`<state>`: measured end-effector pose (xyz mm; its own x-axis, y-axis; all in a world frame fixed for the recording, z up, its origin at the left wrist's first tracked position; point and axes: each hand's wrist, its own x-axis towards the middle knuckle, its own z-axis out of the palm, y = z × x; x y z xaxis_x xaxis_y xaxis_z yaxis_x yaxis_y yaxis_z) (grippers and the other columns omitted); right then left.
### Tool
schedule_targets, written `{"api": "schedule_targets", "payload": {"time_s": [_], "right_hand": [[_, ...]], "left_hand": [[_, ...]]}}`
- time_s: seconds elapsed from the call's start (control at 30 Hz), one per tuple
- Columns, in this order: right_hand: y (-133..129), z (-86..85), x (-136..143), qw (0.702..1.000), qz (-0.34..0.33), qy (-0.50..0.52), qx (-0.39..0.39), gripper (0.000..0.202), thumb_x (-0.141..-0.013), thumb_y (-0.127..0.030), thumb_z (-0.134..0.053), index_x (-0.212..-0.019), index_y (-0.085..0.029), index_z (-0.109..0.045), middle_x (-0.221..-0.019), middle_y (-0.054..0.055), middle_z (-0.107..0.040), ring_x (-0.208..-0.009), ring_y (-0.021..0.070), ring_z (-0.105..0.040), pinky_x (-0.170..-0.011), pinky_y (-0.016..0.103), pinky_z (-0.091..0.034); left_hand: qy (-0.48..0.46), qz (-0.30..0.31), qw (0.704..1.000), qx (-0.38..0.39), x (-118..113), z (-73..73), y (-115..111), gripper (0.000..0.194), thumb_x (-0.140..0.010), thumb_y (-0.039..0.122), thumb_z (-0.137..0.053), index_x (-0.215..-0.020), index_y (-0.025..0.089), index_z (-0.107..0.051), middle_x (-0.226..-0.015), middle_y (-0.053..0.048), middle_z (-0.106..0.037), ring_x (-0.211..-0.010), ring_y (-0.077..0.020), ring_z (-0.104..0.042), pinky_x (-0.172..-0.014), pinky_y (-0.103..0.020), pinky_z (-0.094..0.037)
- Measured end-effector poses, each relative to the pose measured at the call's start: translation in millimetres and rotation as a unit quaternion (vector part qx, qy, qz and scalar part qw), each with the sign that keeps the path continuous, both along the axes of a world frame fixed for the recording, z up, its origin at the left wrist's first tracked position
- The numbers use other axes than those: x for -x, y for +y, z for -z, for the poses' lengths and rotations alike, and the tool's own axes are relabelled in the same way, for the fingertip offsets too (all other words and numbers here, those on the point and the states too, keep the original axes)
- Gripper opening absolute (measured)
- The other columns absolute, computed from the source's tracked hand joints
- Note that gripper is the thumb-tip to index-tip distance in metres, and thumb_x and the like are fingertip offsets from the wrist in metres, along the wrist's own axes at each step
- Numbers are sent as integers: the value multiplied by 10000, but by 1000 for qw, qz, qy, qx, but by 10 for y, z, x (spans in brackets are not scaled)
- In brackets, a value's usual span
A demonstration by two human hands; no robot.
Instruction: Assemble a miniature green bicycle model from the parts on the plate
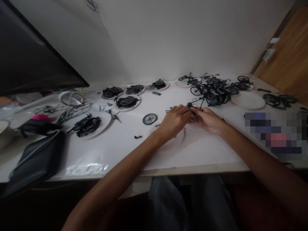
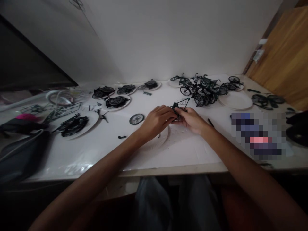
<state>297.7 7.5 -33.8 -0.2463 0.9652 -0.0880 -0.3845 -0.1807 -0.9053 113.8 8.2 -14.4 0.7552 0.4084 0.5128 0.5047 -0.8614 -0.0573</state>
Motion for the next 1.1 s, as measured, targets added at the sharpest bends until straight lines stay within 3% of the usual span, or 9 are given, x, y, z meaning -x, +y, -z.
{"api": "schedule_targets", "payload": {"time_s": [0.4,0.87,1.1], "right_hand": [[-9,-14,7,1000,-15,-4,2,199,-757,-324,-810,-801,-164,-702,-803,20,-683,-738,142,-651,-728,330,-635],[14,41,-11,1000,-13,-16,-5,199,-772,-332,-809,-873,-186,-719,-827,24,-686,-769,149,-664,-719,319,-643],[21,47,-22,998,-51,-19,-6,199,-796,-293,-795,-936,-174,-719,-995,65,-725,-915,192,-701,-772,347,-656]], "left_hand": [[-41,12,999,32,-2,51,1,191,-1016,194,-500,-1032,146,-684,-1018,-96,-689,-945,-214,-575,-833,-341,-461],[-10,9,1000,22,24,1,-32,314,-976,30,-459,-1096,171,-712,-1070,-92,-682,-968,-219,-572,-842,-354,-469],[-49,47,996,56,150,9,72,272,-1007,81,-445,-1160,140,-662,-1078,-95,-687,-992,-211,-593,-841,-341,-522]]}}
